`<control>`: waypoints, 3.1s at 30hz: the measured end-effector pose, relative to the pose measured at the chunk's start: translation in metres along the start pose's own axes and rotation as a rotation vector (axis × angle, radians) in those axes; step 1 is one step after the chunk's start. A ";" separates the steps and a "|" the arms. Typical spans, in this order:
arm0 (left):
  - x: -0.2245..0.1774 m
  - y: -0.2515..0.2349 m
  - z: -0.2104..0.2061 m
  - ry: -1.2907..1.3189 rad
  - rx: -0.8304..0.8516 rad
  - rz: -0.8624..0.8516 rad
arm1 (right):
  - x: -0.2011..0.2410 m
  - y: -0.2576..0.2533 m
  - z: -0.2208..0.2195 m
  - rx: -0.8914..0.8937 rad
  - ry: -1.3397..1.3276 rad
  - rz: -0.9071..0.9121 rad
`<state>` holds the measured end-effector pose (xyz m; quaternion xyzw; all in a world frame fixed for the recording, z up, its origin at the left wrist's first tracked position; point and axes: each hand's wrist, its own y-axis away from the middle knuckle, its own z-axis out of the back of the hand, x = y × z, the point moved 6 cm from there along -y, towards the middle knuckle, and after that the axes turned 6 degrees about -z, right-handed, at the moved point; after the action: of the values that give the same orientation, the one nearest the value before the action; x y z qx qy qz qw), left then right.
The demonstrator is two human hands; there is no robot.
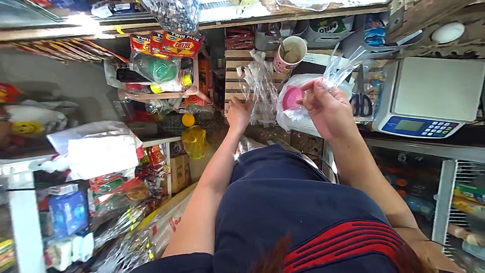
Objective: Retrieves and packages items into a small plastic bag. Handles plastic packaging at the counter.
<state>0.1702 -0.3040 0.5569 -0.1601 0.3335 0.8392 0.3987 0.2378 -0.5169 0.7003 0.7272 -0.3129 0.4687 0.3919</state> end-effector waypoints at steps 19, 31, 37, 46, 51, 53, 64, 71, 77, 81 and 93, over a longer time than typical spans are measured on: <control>-0.103 -0.018 0.094 -0.381 0.246 -0.337 | -0.006 -0.064 -0.017 0.051 0.159 0.075; -0.200 0.040 0.159 -0.331 0.154 -1.015 | 0.015 -0.095 -0.057 0.277 -0.064 0.077; -0.210 0.038 0.160 -0.082 0.013 -1.051 | 0.011 -0.081 -0.051 0.402 -0.071 0.040; -0.063 -0.033 0.063 -0.007 0.101 -0.377 | 0.028 -0.028 0.006 0.044 -0.071 0.121; -0.035 -0.046 0.016 0.028 0.091 -0.251 | 0.029 -0.008 0.020 -0.016 -0.140 0.146; -0.041 -0.040 0.028 0.050 0.049 -0.270 | 0.029 -0.003 0.024 -0.019 -0.139 0.140; -0.015 0.001 -0.018 0.005 0.223 -0.020 | 0.014 0.005 0.019 -0.047 -0.120 0.082; -0.025 -0.006 -0.017 -0.024 0.209 0.014 | -0.002 -0.012 0.005 -0.032 -0.172 0.006; -0.034 -0.024 -0.006 -0.138 0.339 -0.109 | -0.009 -0.023 0.003 0.057 -0.167 0.002; -0.039 -0.020 0.002 -0.357 0.400 -0.120 | -0.015 -0.028 0.004 0.053 -0.209 -0.005; -0.109 -0.005 0.071 -0.435 0.195 -0.191 | -0.012 -0.029 0.002 0.059 -0.165 -0.019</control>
<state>0.2423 -0.3141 0.6644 0.0328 0.3028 0.7763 0.5520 0.2582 -0.5027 0.6806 0.7775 -0.3232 0.4123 0.3478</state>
